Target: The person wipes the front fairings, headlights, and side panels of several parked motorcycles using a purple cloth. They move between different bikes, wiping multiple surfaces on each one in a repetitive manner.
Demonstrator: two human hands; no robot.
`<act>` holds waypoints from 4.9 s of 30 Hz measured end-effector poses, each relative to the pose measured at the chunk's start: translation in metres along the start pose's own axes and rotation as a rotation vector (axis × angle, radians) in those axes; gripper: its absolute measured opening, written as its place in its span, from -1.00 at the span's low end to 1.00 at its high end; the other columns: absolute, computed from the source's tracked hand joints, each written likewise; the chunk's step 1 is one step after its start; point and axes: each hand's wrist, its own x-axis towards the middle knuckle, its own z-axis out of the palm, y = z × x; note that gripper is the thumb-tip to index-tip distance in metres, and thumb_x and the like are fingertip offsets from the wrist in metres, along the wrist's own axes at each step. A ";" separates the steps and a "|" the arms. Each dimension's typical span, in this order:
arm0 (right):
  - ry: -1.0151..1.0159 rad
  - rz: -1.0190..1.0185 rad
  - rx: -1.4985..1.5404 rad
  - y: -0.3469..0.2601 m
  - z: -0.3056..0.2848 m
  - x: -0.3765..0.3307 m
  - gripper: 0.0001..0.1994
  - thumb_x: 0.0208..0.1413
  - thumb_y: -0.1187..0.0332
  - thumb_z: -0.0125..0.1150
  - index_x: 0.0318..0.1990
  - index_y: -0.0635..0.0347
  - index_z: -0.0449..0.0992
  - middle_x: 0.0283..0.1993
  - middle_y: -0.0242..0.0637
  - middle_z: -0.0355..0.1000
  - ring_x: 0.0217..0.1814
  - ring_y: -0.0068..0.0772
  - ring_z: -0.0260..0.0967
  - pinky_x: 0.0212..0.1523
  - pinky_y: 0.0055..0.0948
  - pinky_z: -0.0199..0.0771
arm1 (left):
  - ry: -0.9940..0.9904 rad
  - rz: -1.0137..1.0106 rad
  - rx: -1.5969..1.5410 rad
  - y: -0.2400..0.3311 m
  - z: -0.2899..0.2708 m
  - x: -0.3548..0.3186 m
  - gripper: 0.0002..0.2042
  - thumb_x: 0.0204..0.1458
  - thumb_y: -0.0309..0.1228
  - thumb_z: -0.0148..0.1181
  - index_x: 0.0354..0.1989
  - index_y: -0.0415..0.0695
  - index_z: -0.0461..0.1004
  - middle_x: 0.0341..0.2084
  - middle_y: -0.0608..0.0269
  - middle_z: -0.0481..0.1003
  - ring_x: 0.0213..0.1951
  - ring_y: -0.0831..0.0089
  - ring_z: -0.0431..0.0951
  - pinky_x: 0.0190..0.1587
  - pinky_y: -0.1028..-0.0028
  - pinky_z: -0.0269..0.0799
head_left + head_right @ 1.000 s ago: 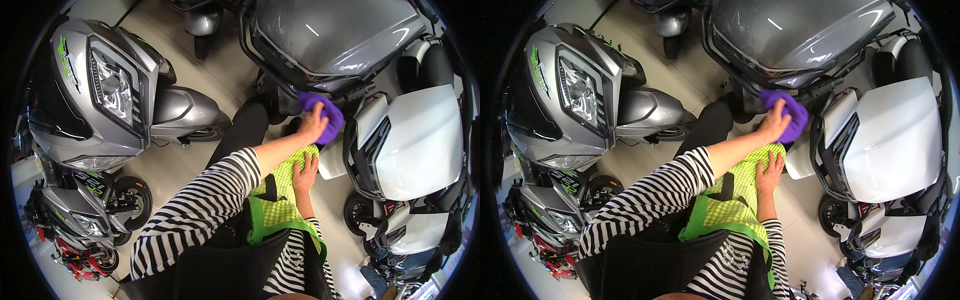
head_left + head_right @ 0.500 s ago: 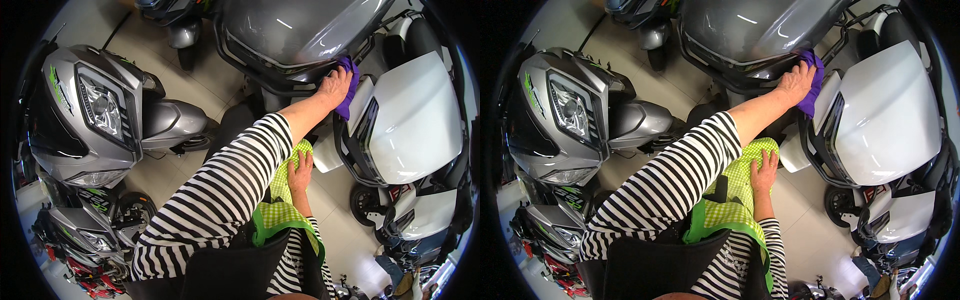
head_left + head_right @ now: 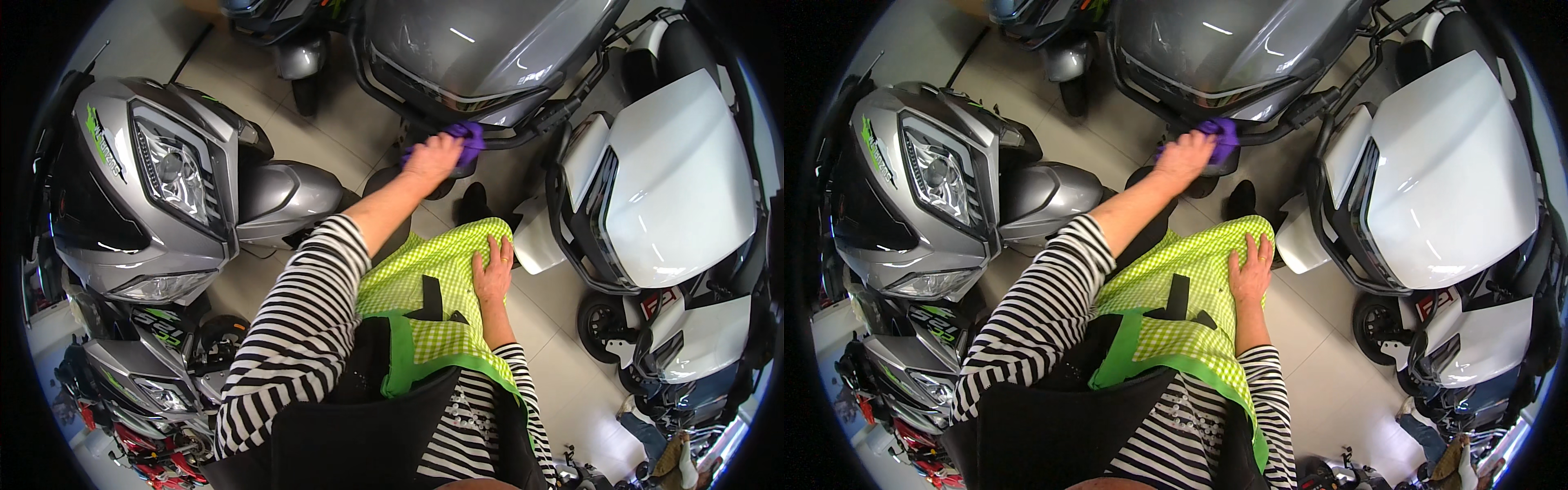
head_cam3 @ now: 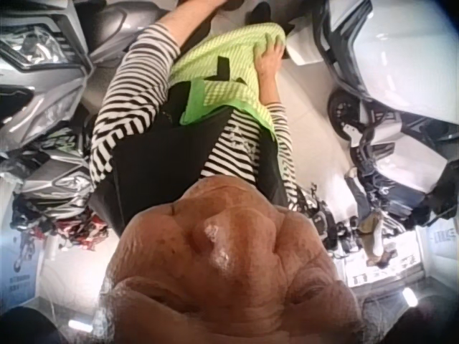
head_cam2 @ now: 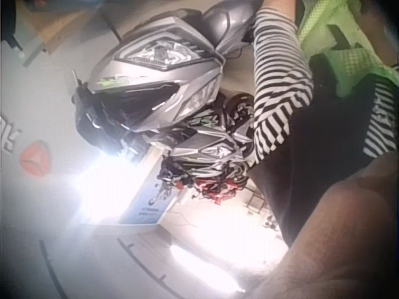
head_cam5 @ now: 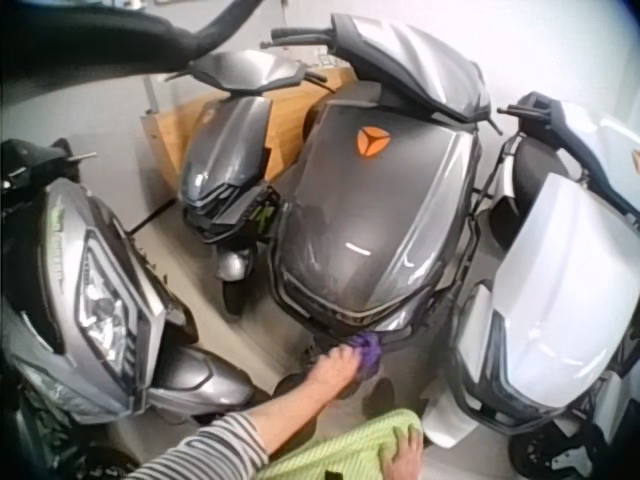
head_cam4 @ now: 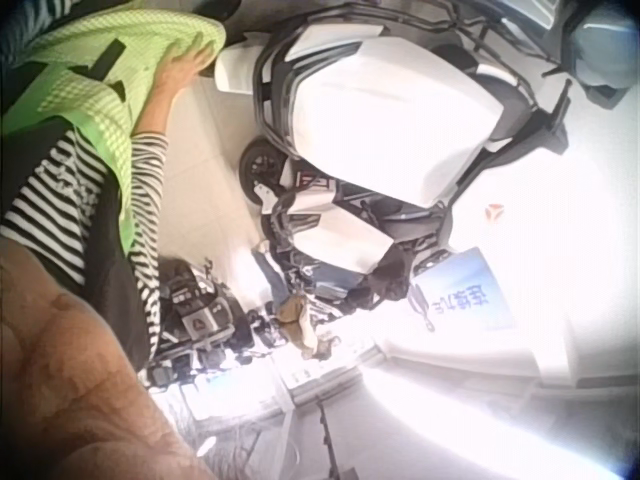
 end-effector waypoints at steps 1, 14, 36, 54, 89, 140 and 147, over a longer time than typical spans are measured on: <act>0.008 -0.015 0.003 0.001 0.001 0.000 -0.48 0.14 0.12 0.18 0.27 -0.09 0.34 0.48 -0.23 0.02 0.54 -0.11 -0.13 0.34 -0.02 0.16 | -0.117 -0.042 0.030 -0.015 0.005 -0.012 -0.80 0.07 -0.33 0.06 -0.12 0.03 0.45 -0.23 0.19 0.45 -0.32 0.42 0.50 -0.55 0.45 0.50; -0.015 -0.042 0.024 -0.010 0.004 0.003 -0.47 0.12 0.11 0.17 0.27 -0.07 0.35 0.48 -0.22 0.02 0.54 -0.09 -0.13 0.35 0.01 0.14 | -0.039 -1.130 -0.915 -0.247 0.023 0.010 -0.33 0.13 -0.05 0.11 0.34 -0.18 0.20 0.15 -0.27 0.36 0.20 -0.10 0.35 0.25 0.16 0.25; -0.087 -0.132 -0.165 -0.028 0.016 0.033 -0.43 0.09 0.05 0.18 0.28 -0.09 0.34 0.49 -0.24 0.02 0.55 -0.07 -0.17 0.27 0.11 0.19 | -0.442 -0.796 -1.284 -0.029 0.006 -0.078 -0.62 0.18 -0.22 0.09 0.08 -0.18 0.48 -0.07 -0.04 0.56 -0.04 0.09 0.57 0.04 0.23 0.46; -0.280 -0.342 -0.125 -0.036 0.028 0.037 -0.44 0.11 0.03 0.15 0.27 -0.08 0.35 0.52 -0.27 -0.04 0.59 -0.15 -0.26 0.28 0.29 0.08 | 0.028 -1.359 0.403 -0.273 -0.314 -0.247 -0.47 0.20 -0.13 0.03 0.35 0.08 0.21 0.38 0.04 0.03 0.41 0.04 0.00 0.17 -0.28 0.13; -0.268 -0.285 -0.305 -0.071 0.029 0.023 -0.51 0.03 0.07 0.15 0.16 -0.08 0.47 0.47 -0.29 0.06 0.57 -0.13 -0.20 0.30 0.43 -0.05 | -0.311 -0.994 0.385 -0.558 -0.302 -0.060 -0.46 0.12 0.01 -0.09 0.21 0.03 0.42 0.26 0.17 0.31 0.35 0.25 0.18 0.29 -0.16 0.00; -0.392 -0.424 -0.310 -0.054 0.046 0.031 -0.56 0.01 0.08 0.16 0.11 -0.21 0.51 0.45 -0.31 0.11 0.55 -0.08 -0.15 0.23 0.33 0.12 | 0.647 -1.661 0.151 -0.490 -0.358 -0.332 -0.47 0.20 0.00 -0.18 0.27 0.03 0.35 0.24 -0.05 0.31 0.26 -0.05 0.29 0.26 0.10 0.25; -0.397 -0.448 -0.286 -0.061 0.047 0.030 -0.57 0.03 0.08 0.16 0.10 -0.20 0.53 0.44 -0.28 0.12 0.54 -0.07 -0.14 0.25 0.31 0.10 | 0.830 -1.380 0.096 -0.349 -0.300 -0.350 -0.46 0.25 -0.08 -0.06 0.32 -0.14 0.23 0.28 -0.35 0.13 0.31 -0.22 0.14 0.34 0.08 0.06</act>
